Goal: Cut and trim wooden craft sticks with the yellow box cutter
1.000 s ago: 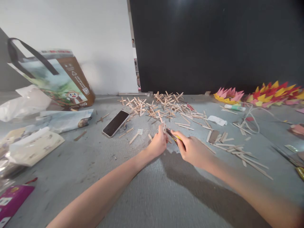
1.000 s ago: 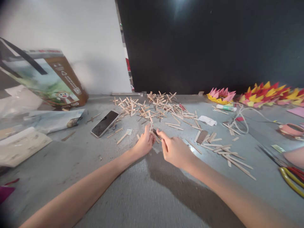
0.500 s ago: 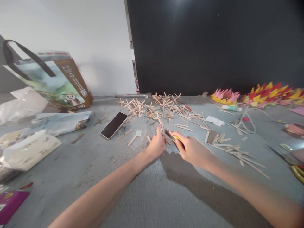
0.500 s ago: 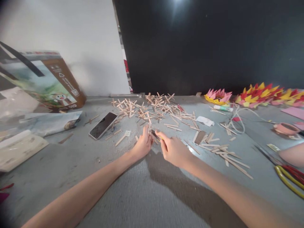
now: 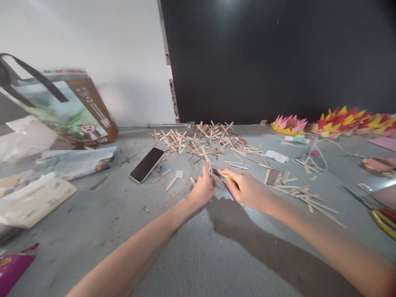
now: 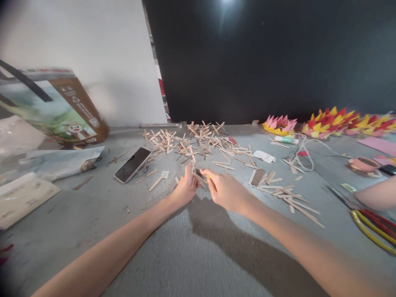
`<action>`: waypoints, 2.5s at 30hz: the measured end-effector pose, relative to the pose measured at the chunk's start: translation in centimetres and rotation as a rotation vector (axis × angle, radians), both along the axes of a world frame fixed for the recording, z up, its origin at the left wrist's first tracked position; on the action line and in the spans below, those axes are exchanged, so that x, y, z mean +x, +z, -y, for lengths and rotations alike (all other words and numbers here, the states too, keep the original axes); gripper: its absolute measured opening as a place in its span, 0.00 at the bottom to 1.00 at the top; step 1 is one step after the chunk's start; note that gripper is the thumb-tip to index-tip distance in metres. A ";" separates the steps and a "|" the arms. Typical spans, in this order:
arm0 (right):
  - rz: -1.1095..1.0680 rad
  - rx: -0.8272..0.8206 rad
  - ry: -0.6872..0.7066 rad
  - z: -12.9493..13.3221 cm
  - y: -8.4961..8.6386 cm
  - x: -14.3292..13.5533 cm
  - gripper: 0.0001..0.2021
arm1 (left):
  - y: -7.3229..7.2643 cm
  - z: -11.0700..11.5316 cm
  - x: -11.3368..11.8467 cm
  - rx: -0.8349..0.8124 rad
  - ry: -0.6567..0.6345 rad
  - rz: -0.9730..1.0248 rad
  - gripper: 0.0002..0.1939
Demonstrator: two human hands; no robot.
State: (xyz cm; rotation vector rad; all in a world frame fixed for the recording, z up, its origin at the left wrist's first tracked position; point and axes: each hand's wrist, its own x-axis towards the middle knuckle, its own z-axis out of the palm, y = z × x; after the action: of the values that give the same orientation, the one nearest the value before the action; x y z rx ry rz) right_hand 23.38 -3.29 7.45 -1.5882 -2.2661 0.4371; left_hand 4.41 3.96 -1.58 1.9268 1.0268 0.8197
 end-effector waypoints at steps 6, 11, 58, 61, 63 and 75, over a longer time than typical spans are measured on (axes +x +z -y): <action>-0.024 0.050 -0.057 1.2 -2.2 -0.2 0.25 | 0.1 0.2 0.0 0.023 -0.034 -0.009 0.32; -0.104 -0.031 0.024 -0.5 2.0 1.3 0.20 | -0.4 0.1 0.1 0.021 -0.076 -0.018 0.34; -0.420 0.103 -0.089 2.1 -6.5 0.7 0.26 | 0.1 0.2 0.1 -0.030 -0.061 0.186 0.20; -0.403 0.126 -0.024 2.4 -6.7 0.0 0.27 | 0.1 0.2 0.2 -0.094 -0.063 0.264 0.22; -0.393 0.130 0.036 2.5 -6.7 -0.3 0.29 | 0.2 0.2 0.1 -0.130 -0.065 0.312 0.22; -0.568 0.154 -0.089 3.0 -6.9 -0.3 0.26 | 0.1 0.3 0.2 -0.095 -0.033 0.229 0.24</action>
State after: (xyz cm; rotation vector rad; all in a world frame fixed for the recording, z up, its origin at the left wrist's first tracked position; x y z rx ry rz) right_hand 23.09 -6.33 0.56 -1.2777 -1.7485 0.5871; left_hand 4.59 3.62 -1.44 1.7203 0.8775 0.9321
